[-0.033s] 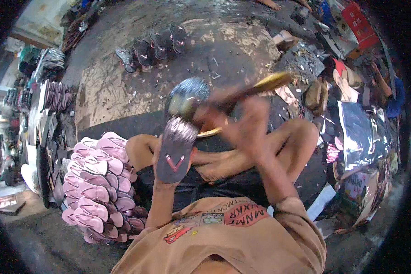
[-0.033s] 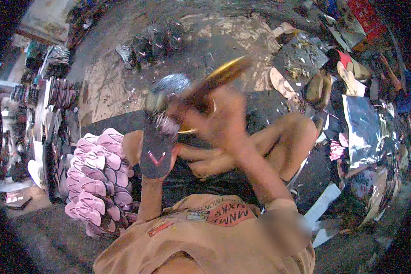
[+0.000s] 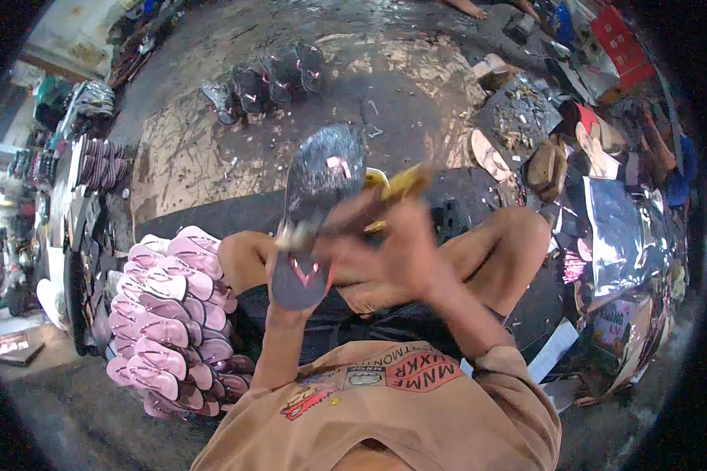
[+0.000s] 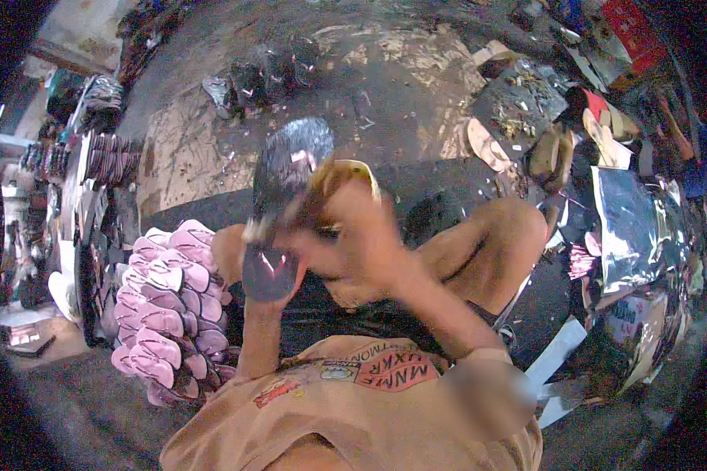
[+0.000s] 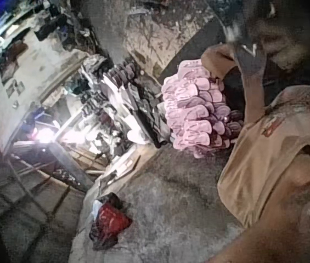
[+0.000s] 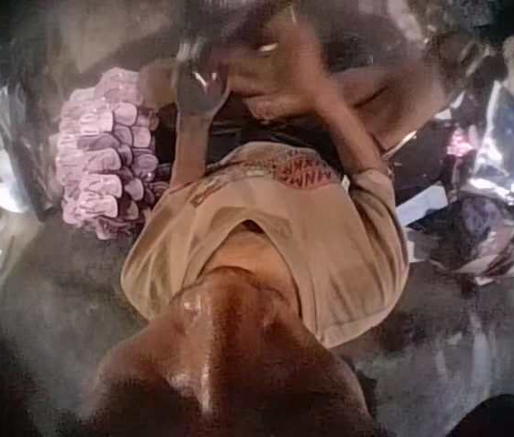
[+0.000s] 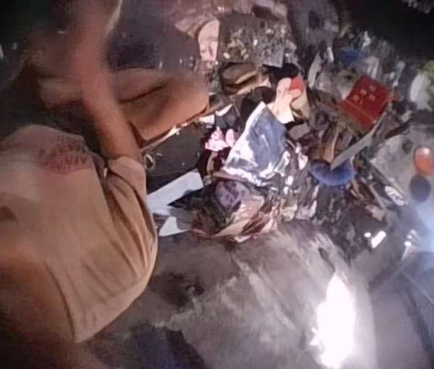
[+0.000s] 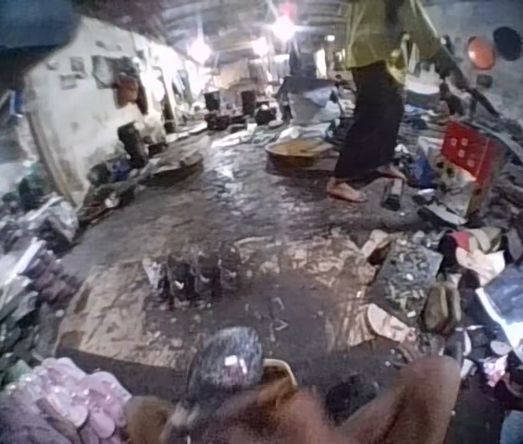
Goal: The person sits on the floor and paints the soles of pink flip-flops with a dark liquid using a brush. They repeatedly dip the brush into a container and apply the coating to each slipper, then place the finished items in a row on the floor.
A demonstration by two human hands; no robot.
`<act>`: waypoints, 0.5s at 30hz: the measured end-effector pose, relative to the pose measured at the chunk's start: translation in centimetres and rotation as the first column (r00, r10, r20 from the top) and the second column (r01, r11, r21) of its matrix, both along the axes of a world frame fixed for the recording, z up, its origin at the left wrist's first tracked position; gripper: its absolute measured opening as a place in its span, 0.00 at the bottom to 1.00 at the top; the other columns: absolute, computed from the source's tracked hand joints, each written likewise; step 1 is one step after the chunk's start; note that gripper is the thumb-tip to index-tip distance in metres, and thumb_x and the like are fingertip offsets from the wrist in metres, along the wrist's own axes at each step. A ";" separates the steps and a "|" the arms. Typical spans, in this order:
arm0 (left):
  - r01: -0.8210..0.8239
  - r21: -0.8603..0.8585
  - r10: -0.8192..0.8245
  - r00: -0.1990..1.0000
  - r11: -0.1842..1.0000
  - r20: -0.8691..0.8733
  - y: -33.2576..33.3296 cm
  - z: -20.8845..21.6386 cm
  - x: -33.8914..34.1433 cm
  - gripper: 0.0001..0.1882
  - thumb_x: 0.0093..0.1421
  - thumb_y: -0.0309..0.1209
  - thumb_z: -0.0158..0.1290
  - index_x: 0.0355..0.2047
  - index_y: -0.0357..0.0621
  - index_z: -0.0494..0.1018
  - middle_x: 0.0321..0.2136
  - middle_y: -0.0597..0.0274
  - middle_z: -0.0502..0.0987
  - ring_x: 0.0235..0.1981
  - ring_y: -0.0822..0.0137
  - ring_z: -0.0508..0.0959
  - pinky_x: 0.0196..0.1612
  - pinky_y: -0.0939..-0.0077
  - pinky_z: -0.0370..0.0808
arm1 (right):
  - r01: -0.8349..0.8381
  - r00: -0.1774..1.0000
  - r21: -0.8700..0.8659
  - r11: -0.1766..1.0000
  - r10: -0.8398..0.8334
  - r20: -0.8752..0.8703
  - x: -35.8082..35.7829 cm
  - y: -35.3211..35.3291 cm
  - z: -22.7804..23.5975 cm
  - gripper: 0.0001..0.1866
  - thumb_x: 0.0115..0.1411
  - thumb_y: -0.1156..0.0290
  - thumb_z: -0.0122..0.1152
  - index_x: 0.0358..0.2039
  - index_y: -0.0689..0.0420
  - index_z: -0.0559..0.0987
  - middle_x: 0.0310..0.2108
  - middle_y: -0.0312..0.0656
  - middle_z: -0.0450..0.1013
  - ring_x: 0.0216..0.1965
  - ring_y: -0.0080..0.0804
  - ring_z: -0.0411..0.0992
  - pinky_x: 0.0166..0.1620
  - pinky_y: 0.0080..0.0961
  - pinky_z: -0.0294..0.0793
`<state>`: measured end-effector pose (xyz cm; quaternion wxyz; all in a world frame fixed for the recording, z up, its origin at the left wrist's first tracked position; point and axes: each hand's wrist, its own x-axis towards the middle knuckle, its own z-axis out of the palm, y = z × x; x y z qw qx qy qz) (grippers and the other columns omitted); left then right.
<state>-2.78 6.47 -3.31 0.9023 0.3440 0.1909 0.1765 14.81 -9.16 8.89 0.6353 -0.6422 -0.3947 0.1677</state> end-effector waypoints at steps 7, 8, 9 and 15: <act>-0.053 -0.368 0.074 0.996 0.928 0.044 -1.5 4.5 2.5 0.19 0.76 0.42 0.48 0.59 0.45 0.75 0.49 0.57 0.82 0.42 0.63 0.85 0.46 0.68 0.87 | 0.268 0.950 -0.081 0.960 -0.278 -0.144 0.9 3.1 -1.0 0.12 0.57 0.60 0.75 0.36 0.53 0.87 0.33 0.46 0.82 0.33 0.43 0.82 0.38 0.36 0.79; -0.078 -0.412 0.081 0.997 0.908 -0.010 -1.8 4.5 2.5 0.19 0.76 0.43 0.48 0.58 0.45 0.75 0.48 0.57 0.83 0.41 0.63 0.85 0.46 0.68 0.87 | 0.199 0.971 -0.061 0.978 -0.206 -0.122 -0.4 2.5 -1.3 0.13 0.58 0.60 0.75 0.37 0.54 0.87 0.33 0.45 0.82 0.33 0.43 0.82 0.39 0.36 0.79; -0.111 -0.452 0.090 0.994 0.885 -0.068 -1.6 4.6 2.9 0.19 0.77 0.43 0.47 0.58 0.45 0.76 0.47 0.57 0.84 0.41 0.63 0.86 0.45 0.69 0.87 | 0.124 0.987 -0.043 0.991 -0.128 -0.101 -2.9 1.6 -1.4 0.13 0.59 0.59 0.75 0.38 0.55 0.87 0.33 0.45 0.82 0.33 0.43 0.82 0.39 0.37 0.79; -0.318 -0.439 0.259 0.947 0.840 -0.190 -0.9 8.1 7.2 0.23 0.76 0.49 0.45 0.53 0.45 0.79 0.44 0.56 0.85 0.41 0.57 0.86 0.46 0.57 0.85 | 0.223 0.920 -0.003 0.975 -0.211 -0.331 -3.0 2.2 0.4 0.13 0.55 0.63 0.80 0.37 0.56 0.88 0.32 0.44 0.83 0.34 0.33 0.83 0.41 0.34 0.82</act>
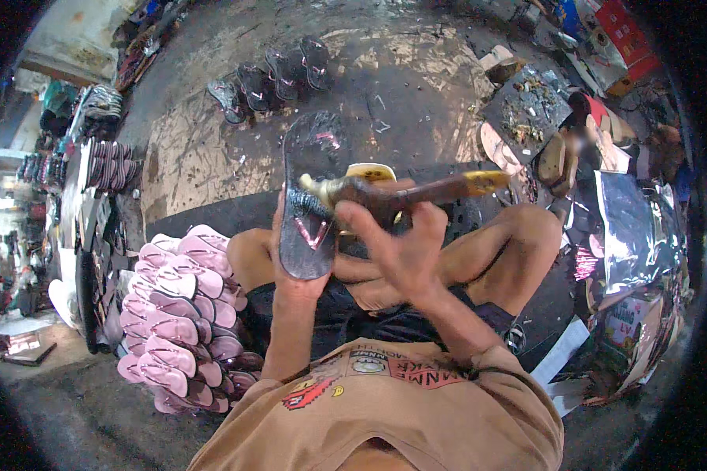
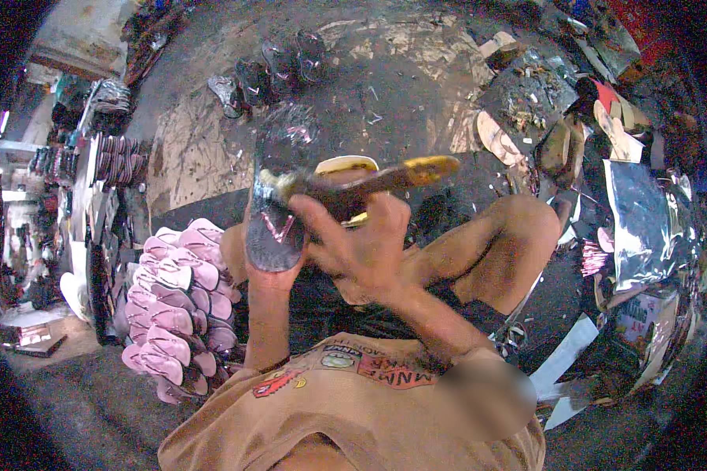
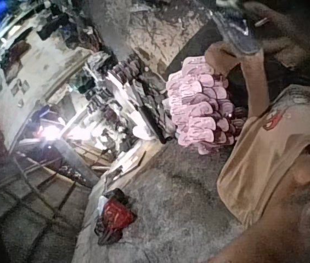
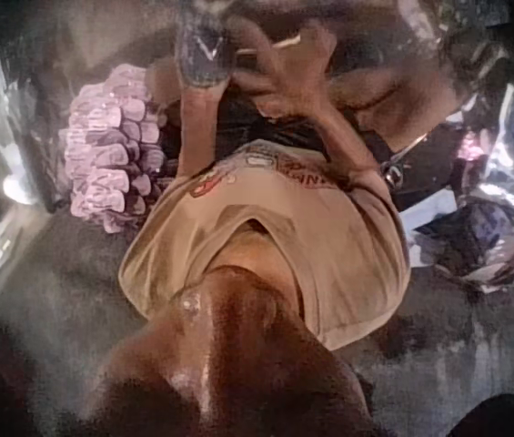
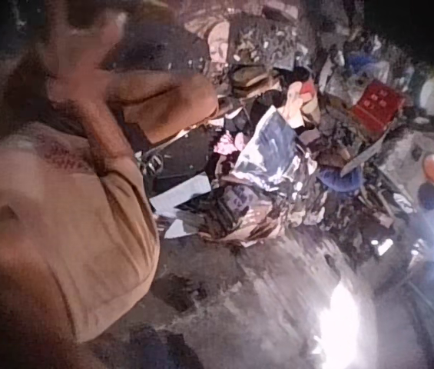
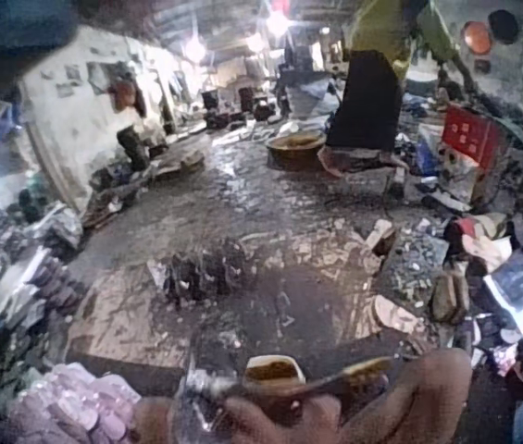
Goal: The person sits on the floor and paints the soles of pink flip-flops with a dark liquid using a brush. They repeatedly dip the brush into a container and apply the coating to each slipper, then place the finished items in a row on the floor.
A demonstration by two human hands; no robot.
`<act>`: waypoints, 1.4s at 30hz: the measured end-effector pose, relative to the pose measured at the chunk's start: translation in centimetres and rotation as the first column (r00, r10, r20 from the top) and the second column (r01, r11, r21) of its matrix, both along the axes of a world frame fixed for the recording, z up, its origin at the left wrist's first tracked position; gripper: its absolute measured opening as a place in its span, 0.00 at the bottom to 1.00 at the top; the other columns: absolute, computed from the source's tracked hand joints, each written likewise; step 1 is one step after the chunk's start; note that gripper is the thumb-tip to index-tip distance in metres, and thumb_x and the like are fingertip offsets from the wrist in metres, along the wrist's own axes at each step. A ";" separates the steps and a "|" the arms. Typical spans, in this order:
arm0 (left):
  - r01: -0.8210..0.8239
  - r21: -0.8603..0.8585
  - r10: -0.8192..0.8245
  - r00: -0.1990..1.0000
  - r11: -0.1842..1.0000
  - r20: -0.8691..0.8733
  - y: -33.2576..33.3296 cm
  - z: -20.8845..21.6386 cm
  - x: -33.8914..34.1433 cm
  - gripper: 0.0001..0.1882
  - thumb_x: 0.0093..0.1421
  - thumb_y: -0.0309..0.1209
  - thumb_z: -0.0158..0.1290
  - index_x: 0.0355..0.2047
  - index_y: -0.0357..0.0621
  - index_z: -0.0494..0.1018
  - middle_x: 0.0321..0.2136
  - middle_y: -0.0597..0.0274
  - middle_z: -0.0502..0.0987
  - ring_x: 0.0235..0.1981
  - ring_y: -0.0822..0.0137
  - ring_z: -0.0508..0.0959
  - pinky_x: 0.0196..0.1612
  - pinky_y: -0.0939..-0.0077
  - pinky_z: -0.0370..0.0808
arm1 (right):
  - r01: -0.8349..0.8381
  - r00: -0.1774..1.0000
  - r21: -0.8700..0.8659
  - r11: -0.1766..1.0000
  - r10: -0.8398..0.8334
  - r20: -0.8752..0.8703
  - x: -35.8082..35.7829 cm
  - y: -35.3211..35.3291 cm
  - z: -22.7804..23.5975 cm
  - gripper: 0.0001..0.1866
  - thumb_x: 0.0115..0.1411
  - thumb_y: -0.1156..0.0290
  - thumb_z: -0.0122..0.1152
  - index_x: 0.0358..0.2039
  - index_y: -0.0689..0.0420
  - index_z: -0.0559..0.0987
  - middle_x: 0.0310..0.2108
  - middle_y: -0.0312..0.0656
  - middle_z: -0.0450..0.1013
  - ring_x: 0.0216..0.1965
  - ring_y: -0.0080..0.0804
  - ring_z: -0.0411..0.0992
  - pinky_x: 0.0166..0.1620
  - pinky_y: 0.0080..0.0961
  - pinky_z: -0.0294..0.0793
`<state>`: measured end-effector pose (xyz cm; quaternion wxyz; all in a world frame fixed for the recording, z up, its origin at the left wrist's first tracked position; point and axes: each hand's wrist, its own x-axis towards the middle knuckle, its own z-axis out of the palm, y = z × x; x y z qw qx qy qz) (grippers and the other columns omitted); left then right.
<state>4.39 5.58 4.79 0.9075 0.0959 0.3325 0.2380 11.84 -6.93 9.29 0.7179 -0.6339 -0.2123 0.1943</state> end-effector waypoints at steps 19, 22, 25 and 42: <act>-0.318 0.568 0.304 0.945 0.759 0.124 9.2 -2.2 -8.0 0.21 0.78 0.38 0.46 0.65 0.42 0.71 0.60 0.60 0.77 0.56 0.66 0.78 0.57 0.65 0.77 | 0.112 0.887 -0.517 0.849 0.149 0.437 6.8 0.6 -7.1 0.16 0.63 0.61 0.73 0.41 0.60 0.82 0.35 0.50 0.84 0.35 0.48 0.83 0.40 0.43 0.82; 0.001 0.972 0.574 0.807 0.235 -0.140 8.8 -3.1 -9.3 0.23 0.78 0.37 0.44 0.67 0.38 0.69 0.61 0.58 0.75 0.58 0.68 0.76 0.59 0.69 0.74 | 0.082 0.802 -0.660 0.747 0.344 0.489 6.0 2.5 -9.7 0.16 0.66 0.56 0.67 0.39 0.57 0.83 0.34 0.50 0.82 0.35 0.53 0.81 0.41 0.48 0.81; 0.155 0.978 0.585 0.784 0.140 -0.208 7.8 -4.5 -9.2 0.25 0.72 0.26 0.50 0.68 0.34 0.65 0.65 0.47 0.73 0.65 0.50 0.73 0.66 0.59 0.70 | 0.180 0.559 -0.597 0.782 0.419 0.716 6.1 3.7 -12.7 0.13 0.67 0.59 0.67 0.38 0.56 0.85 0.35 0.48 0.82 0.33 0.50 0.80 0.38 0.43 0.81; 0.047 -0.001 -0.042 0.908 0.999 0.417 2.6 -5.1 -1.9 0.18 0.74 0.45 0.51 0.52 0.49 0.81 0.47 0.57 0.86 0.49 0.60 0.85 0.56 0.55 0.82 | 0.243 0.962 -0.242 0.939 -0.266 -0.066 7.5 -3.5 -0.4 0.15 0.64 0.69 0.71 0.47 0.62 0.82 0.41 0.40 0.83 0.42 0.29 0.80 0.47 0.30 0.80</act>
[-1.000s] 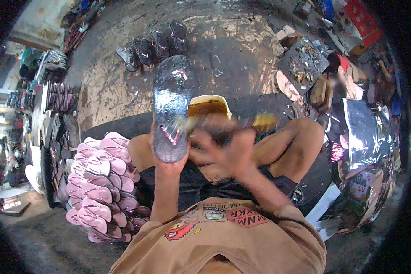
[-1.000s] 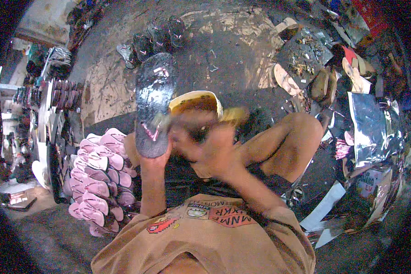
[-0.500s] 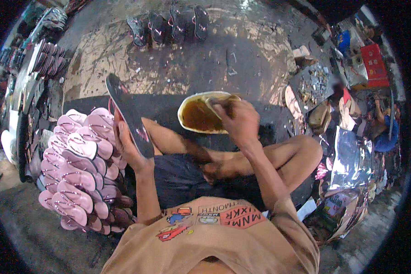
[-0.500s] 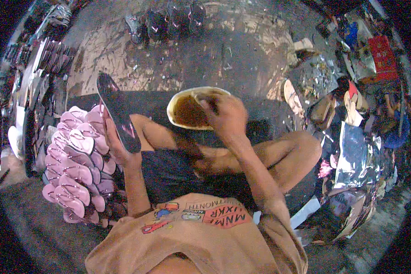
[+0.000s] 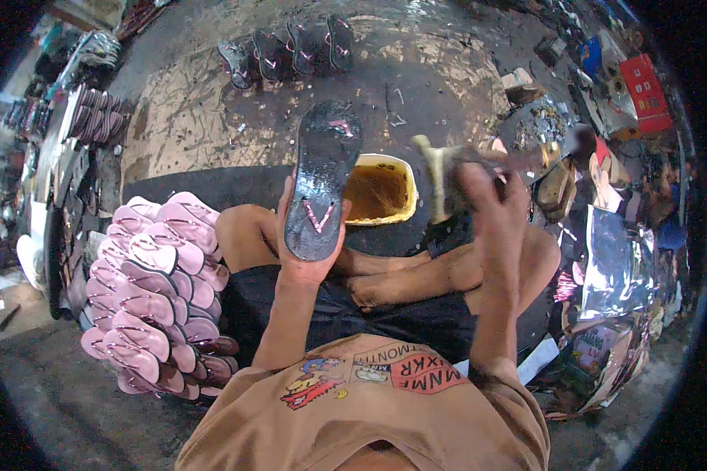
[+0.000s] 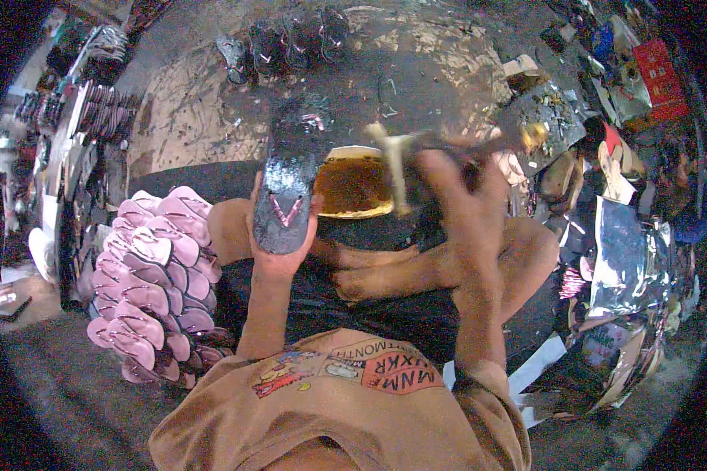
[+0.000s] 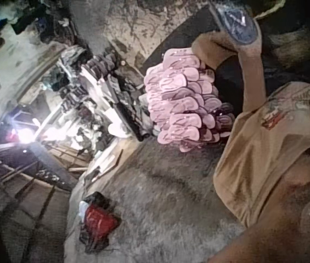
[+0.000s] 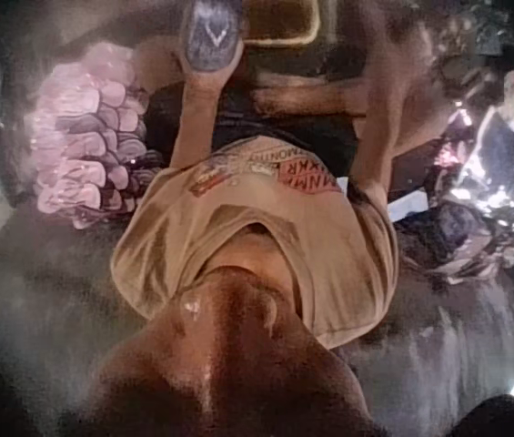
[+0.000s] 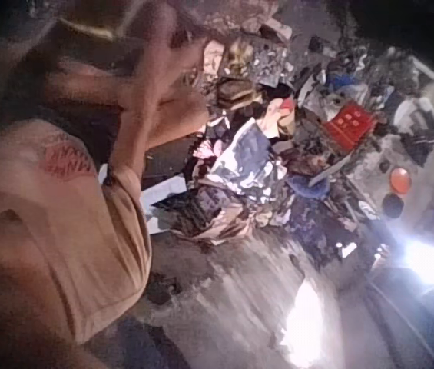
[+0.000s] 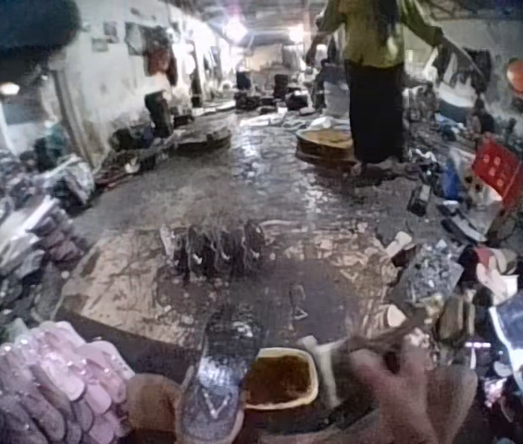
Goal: The person sits on the floor and paints the soles of pink flip-flops with a dark liquid using a brush. They repeatedly dip the brush into a container and apply the coating to each slipper, then place the finished items in a row on the floor.
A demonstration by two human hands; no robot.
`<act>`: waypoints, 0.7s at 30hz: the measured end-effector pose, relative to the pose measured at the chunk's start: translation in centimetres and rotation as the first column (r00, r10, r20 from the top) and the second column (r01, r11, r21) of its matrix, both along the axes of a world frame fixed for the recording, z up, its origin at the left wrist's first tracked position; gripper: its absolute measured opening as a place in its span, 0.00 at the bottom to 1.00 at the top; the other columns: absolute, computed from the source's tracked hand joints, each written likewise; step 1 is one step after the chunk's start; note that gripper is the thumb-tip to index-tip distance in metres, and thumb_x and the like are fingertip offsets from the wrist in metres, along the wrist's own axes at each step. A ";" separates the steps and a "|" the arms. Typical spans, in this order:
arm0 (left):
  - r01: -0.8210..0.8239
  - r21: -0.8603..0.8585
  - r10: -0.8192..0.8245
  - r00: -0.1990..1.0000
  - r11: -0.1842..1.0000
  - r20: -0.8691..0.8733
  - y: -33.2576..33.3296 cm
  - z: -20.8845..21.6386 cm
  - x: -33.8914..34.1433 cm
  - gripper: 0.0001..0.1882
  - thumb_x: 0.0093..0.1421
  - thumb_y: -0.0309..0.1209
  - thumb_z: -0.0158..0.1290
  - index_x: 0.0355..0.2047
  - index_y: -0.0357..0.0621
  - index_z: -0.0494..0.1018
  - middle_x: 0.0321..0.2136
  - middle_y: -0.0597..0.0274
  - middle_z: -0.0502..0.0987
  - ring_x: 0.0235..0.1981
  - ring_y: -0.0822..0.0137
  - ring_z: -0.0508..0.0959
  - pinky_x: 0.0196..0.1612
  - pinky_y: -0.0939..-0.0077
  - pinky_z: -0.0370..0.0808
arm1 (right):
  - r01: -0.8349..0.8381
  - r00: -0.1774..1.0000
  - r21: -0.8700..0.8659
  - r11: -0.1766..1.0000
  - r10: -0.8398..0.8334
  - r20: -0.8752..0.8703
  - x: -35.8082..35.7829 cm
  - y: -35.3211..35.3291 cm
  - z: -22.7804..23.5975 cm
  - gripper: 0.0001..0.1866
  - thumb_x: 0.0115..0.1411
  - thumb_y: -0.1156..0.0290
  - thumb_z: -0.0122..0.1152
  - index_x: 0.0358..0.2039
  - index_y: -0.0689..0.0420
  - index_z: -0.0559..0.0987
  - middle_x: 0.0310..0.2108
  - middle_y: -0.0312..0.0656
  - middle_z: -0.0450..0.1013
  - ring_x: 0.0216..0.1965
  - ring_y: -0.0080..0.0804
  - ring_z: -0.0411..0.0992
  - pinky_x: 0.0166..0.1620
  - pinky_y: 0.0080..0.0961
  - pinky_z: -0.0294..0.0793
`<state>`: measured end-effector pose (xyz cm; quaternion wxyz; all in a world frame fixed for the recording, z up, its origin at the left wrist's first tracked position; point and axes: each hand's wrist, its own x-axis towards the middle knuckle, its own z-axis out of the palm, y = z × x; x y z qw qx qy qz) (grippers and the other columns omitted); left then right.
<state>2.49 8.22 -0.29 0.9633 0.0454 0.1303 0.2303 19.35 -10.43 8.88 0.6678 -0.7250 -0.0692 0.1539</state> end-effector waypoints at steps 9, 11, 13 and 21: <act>0.011 0.337 0.064 0.976 0.941 -0.208 -2.6 1.4 0.2 0.23 0.76 0.43 0.47 0.66 0.51 0.71 0.53 0.57 0.82 0.45 0.61 0.86 0.52 0.62 0.85 | -0.370 0.607 -0.096 0.924 0.319 0.728 -7.3 3.5 -3.0 0.12 0.54 0.73 0.79 0.40 0.52 0.88 0.31 0.39 0.80 0.33 0.38 0.79 0.40 0.31 0.79; 0.065 0.159 -0.064 0.998 0.985 -0.012 -2.1 1.3 0.5 0.22 0.76 0.43 0.47 0.66 0.51 0.71 0.52 0.58 0.82 0.45 0.62 0.86 0.54 0.60 0.85 | -0.335 0.738 -0.094 0.938 0.323 0.592 -6.9 3.4 -3.3 0.12 0.54 0.74 0.81 0.39 0.53 0.88 0.34 0.40 0.83 0.35 0.36 0.81 0.42 0.29 0.79; 0.052 0.027 -0.051 0.998 0.998 -0.046 -2.1 2.7 1.8 0.22 0.76 0.44 0.46 0.65 0.50 0.72 0.53 0.59 0.82 0.47 0.61 0.85 0.54 0.57 0.85 | -0.319 0.802 -0.103 0.942 0.326 0.500 -6.7 3.4 -2.6 0.13 0.55 0.71 0.80 0.41 0.52 0.88 0.33 0.41 0.82 0.33 0.38 0.81 0.41 0.30 0.79; 0.044 0.100 -0.031 0.992 0.994 -0.126 -3.3 2.4 0.5 0.23 0.77 0.43 0.45 0.67 0.50 0.71 0.57 0.56 0.80 0.56 0.60 0.82 0.55 0.61 0.84 | -0.181 0.916 0.164 0.970 0.105 0.388 -0.9 4.4 -2.9 0.07 0.67 0.68 0.69 0.40 0.57 0.87 0.34 0.42 0.85 0.35 0.32 0.84 0.46 0.40 0.84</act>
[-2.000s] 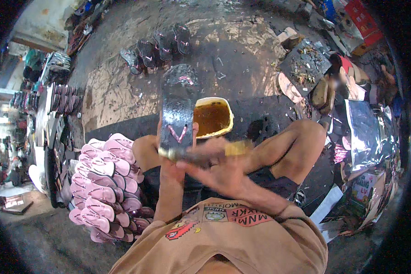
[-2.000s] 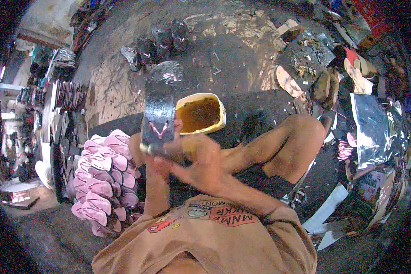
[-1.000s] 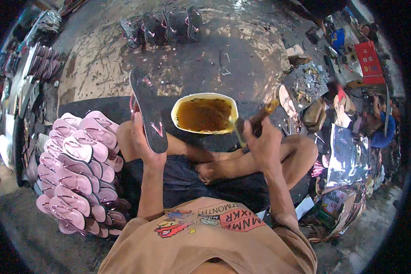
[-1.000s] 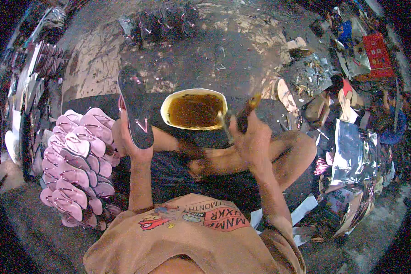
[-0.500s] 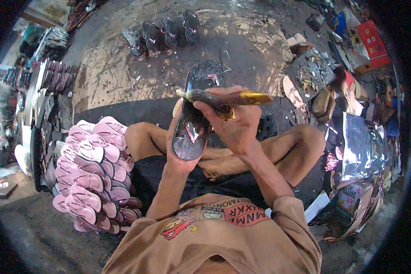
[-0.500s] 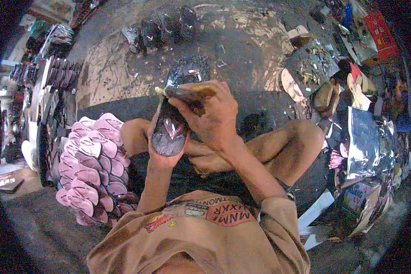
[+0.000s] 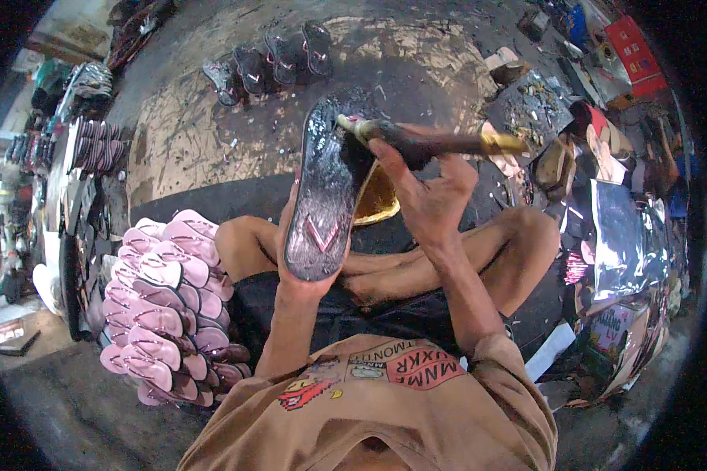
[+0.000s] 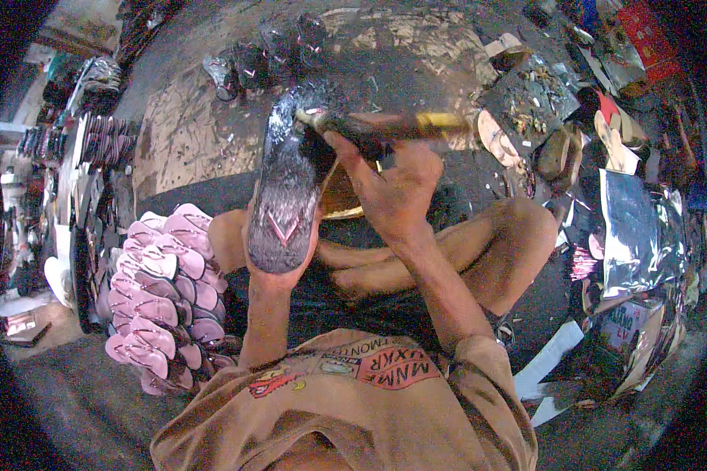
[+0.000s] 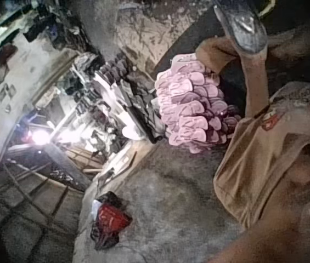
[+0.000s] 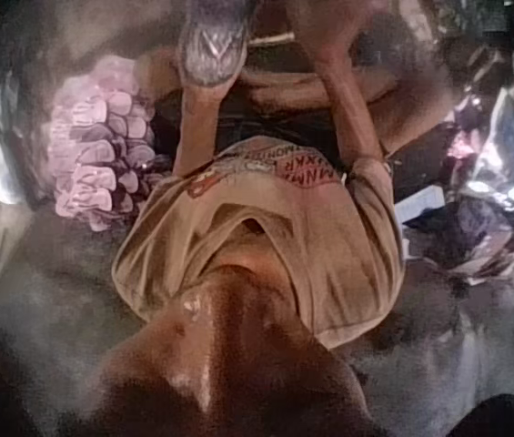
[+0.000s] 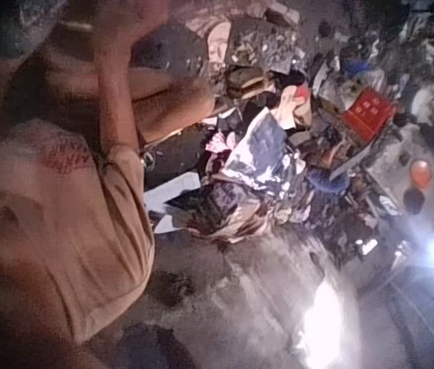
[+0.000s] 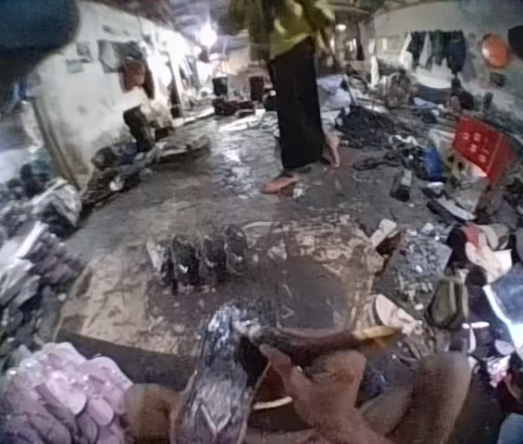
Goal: The person sits on the floor and paints the soles of pink flip-flops with a dark liquid using a brush. They repeatedly dip the brush into a container and apply the coating to each slipper, then place the finished items in a row on the floor.
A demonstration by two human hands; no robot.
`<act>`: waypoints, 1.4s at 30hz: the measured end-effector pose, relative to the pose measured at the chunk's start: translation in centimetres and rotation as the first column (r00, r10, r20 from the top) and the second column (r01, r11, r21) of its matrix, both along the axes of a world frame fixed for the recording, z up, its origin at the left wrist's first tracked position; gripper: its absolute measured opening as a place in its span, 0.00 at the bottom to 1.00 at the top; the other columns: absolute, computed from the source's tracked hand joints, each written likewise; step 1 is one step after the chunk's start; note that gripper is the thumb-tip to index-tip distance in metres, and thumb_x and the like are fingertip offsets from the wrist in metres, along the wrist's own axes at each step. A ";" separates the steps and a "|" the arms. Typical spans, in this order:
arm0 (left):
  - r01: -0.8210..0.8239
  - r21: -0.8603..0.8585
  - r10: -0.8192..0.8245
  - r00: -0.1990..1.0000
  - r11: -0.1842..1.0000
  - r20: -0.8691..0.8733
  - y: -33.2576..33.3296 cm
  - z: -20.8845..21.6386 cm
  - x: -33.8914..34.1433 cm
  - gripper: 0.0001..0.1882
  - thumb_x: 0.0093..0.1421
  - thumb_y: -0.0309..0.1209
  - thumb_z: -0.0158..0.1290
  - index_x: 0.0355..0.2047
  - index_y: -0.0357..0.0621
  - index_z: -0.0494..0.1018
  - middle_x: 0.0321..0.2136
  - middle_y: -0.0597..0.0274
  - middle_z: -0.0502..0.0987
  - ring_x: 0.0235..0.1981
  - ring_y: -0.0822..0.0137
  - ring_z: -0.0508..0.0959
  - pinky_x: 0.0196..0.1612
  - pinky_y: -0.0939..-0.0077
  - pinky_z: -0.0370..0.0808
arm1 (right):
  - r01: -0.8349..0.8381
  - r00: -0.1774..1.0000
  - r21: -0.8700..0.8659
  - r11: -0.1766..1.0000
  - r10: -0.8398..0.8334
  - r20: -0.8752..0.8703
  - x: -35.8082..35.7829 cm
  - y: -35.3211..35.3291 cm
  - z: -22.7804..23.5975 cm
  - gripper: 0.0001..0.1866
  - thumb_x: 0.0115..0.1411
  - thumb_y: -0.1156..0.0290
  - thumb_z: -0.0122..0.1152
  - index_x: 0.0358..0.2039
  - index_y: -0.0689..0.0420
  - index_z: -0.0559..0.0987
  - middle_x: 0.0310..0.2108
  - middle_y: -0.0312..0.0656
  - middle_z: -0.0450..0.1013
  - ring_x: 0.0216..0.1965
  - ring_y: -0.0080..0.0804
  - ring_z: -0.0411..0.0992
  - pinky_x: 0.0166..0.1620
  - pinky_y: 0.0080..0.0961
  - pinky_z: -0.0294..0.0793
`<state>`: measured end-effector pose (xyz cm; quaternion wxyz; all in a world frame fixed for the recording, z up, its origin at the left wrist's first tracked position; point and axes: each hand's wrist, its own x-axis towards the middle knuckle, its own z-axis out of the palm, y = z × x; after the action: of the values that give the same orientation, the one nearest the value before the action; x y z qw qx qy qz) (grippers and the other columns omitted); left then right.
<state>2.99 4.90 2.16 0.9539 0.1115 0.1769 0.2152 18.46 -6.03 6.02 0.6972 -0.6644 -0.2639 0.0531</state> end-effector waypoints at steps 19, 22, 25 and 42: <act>0.143 0.220 -0.195 0.952 0.965 0.236 2.5 -6.4 -4.2 0.35 0.72 0.46 0.50 0.74 0.44 0.59 0.66 0.41 0.70 0.59 0.44 0.78 0.57 0.48 0.82 | 0.258 0.916 -0.360 0.896 -0.108 0.387 1.2 -3.9 0.3 0.12 0.56 0.64 0.79 0.39 0.53 0.89 0.29 0.38 0.83 0.30 0.37 0.81 0.40 0.31 0.80; 0.183 0.430 -0.250 0.963 0.884 0.103 11.4 -2.9 1.2 0.30 0.72 0.45 0.52 0.70 0.46 0.66 0.60 0.52 0.77 0.53 0.57 0.81 0.53 0.59 0.83 | 0.420 0.906 -0.298 0.857 -0.414 0.088 7.9 -3.8 2.0 0.15 0.58 0.65 0.79 0.38 0.63 0.87 0.30 0.36 0.84 0.29 0.21 0.77 0.38 0.24 0.77; 0.116 0.729 0.068 0.974 0.674 -0.217 15.7 4.9 14.9 0.23 0.75 0.38 0.51 0.66 0.41 0.72 0.53 0.63 0.82 0.51 0.72 0.81 0.53 0.73 0.78 | 0.457 0.889 -0.238 0.857 -0.432 0.149 8.3 -4.0 -0.4 0.15 0.59 0.65 0.78 0.38 0.64 0.87 0.32 0.37 0.84 0.31 0.22 0.78 0.39 0.25 0.78; 0.237 0.950 0.426 0.852 0.205 -0.305 19.2 -12.9 30.6 0.16 0.65 0.37 0.62 0.46 0.39 0.85 0.35 0.58 0.87 0.35 0.66 0.84 0.42 0.69 0.80 | 0.482 0.723 -0.619 0.619 -0.681 -0.117 8.1 -5.1 -7.8 0.29 0.73 0.53 0.63 0.55 0.71 0.80 0.53 0.52 0.78 0.52 0.38 0.73 0.58 0.36 0.72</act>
<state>33.59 24.07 -10.79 0.5657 0.7250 0.2534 0.3002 26.59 -11.16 -1.81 0.4887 -0.8639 0.1217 0.0078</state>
